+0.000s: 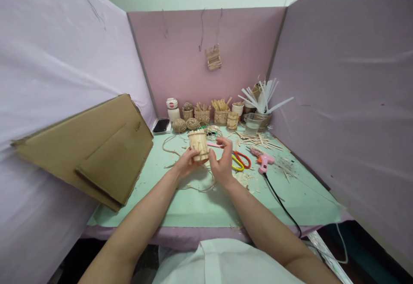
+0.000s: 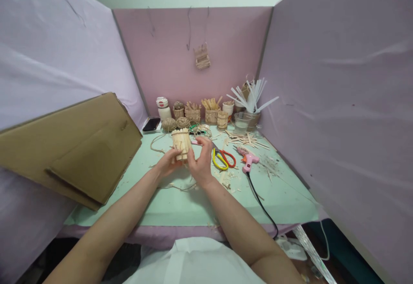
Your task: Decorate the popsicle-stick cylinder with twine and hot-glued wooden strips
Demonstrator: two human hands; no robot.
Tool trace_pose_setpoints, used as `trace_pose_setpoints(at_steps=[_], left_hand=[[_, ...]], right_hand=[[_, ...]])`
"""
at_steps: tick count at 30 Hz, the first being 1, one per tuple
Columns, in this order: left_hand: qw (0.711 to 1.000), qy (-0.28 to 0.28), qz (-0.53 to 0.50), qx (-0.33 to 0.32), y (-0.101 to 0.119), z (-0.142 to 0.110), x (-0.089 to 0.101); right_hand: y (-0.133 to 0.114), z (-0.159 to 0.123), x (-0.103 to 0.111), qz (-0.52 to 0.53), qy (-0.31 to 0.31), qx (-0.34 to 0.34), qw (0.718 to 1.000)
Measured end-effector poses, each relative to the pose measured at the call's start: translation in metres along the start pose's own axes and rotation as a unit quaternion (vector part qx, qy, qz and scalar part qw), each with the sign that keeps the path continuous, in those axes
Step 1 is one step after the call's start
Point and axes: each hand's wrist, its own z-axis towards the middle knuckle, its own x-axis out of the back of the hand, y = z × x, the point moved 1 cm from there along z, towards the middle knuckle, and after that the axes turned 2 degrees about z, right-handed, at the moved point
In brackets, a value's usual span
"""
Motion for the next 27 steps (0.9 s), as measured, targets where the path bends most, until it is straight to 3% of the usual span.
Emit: trace_pose_setpoints(at_steps=[3, 7, 10, 17, 22, 27], left_hand=[[1.000, -0.011, -0.015, -0.005, 0.004, -0.001, -0.001], [0.999, -0.004, -0.033, -0.001, 0.009, -0.005, -0.003], [0.999, -0.005, -0.040, -0.001, 0.011, -0.006, -0.003], [0.998, 0.013, -0.063, 0.003, 0.013, -0.005, -0.003], [0.994, 0.055, -0.092, -0.020, 0.013, 0.000, -0.001], [0.990, 0.106, -0.084, -0.037, 0.010, 0.005, 0.001]], right_hand=[[0.006, 0.006, 0.004, 0.032, 0.056, -0.077, 0.995], [0.016, 0.014, 0.002, 0.155, 0.016, -0.224, 0.962], [0.018, 0.016, 0.000, 0.195, -0.002, -0.273, 0.942], [0.019, 0.015, 0.003, 0.164, -0.051, -0.310, 0.935], [0.029, 0.013, 0.001, 0.121, -0.090, -0.252, 0.956], [0.035, 0.007, -0.006, 0.065, -0.182, -0.190, 0.963]])
